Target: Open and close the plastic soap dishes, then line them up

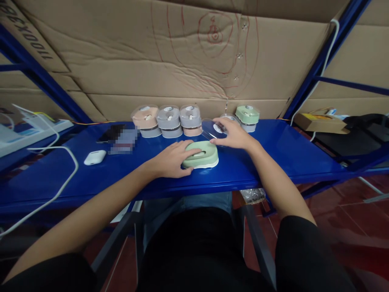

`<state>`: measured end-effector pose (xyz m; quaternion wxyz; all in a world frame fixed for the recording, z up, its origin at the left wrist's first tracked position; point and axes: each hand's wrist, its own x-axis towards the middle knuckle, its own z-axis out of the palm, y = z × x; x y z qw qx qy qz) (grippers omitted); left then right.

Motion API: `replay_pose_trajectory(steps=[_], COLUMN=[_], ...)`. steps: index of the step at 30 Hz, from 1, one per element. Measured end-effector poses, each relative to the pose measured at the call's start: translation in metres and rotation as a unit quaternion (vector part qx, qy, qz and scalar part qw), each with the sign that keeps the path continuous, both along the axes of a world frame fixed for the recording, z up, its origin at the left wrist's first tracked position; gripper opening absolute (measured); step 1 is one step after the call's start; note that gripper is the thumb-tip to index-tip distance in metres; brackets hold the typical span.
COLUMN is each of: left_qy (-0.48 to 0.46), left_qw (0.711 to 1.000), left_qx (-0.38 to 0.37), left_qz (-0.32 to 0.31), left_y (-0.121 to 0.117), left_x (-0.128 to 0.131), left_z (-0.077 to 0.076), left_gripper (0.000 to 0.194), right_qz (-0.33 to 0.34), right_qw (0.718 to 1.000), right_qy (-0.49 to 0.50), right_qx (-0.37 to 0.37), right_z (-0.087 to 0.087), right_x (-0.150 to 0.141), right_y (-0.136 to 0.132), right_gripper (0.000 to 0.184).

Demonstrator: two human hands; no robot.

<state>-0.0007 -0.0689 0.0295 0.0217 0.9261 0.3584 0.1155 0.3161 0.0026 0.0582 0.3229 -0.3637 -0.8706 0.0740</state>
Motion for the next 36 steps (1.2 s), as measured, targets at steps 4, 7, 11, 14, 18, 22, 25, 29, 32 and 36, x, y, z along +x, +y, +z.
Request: replay_pose_trajectory(steps=[4,7,11,14,18,22,25,29,32,36], left_qy=[-0.036,-0.144,-0.284,-0.328,-0.354,-0.334,-0.332,-0.348,-0.352,-0.333], left_qw=[0.999,0.985,0.945,0.927,0.910,0.916,0.915,0.905,0.901,0.908], left_qx=[-0.031,-0.097,-0.165,-0.182,-0.214,-0.222,-0.229,-0.245,-0.253,-0.255], left_qz=[-0.006,-0.010,-0.008,-0.013,-0.011,0.012,0.017,0.005,0.003,0.015], left_y=[0.004,0.015,0.031,0.036,0.036,0.036,0.035,0.036,0.036,0.035], left_x=[-0.002,-0.006,-0.006,-0.003,-0.001,-0.001,-0.001,-0.001,-0.001,-0.002], left_z=[0.001,-0.005,-0.022,-0.032,-0.037,-0.035,-0.035,-0.038,-0.038,-0.035], left_gripper=[0.073,0.090,0.124,0.136,0.146,0.153,0.153,0.152,0.152,0.148], right_qz=[0.041,0.058,0.071,0.101,0.171,0.184,0.167,0.154,0.164,0.183], right_qw=[0.999,0.998,0.997,0.994,0.981,0.973,0.977,0.982,0.980,0.976], right_qy=[-0.020,-0.009,-0.003,-0.017,-0.063,-0.090,-0.086,-0.080,-0.089,-0.091], right_qx=[0.005,0.003,-0.011,-0.021,-0.060,-0.101,-0.100,-0.077,-0.073,-0.082], right_z=[0.003,0.002,0.000,-0.001,-0.003,-0.005,-0.007,-0.010,-0.009,-0.009], right_x=[-0.013,-0.018,-0.020,-0.021,-0.023,-0.026,-0.031,-0.040,-0.045,-0.047], right_y=[-0.011,-0.015,-0.016,-0.015,-0.017,-0.020,-0.022,-0.023,-0.025,-0.028], right_gripper=[0.083,0.082,0.083,0.084,0.083,0.088,0.087,0.082,0.080,0.079])
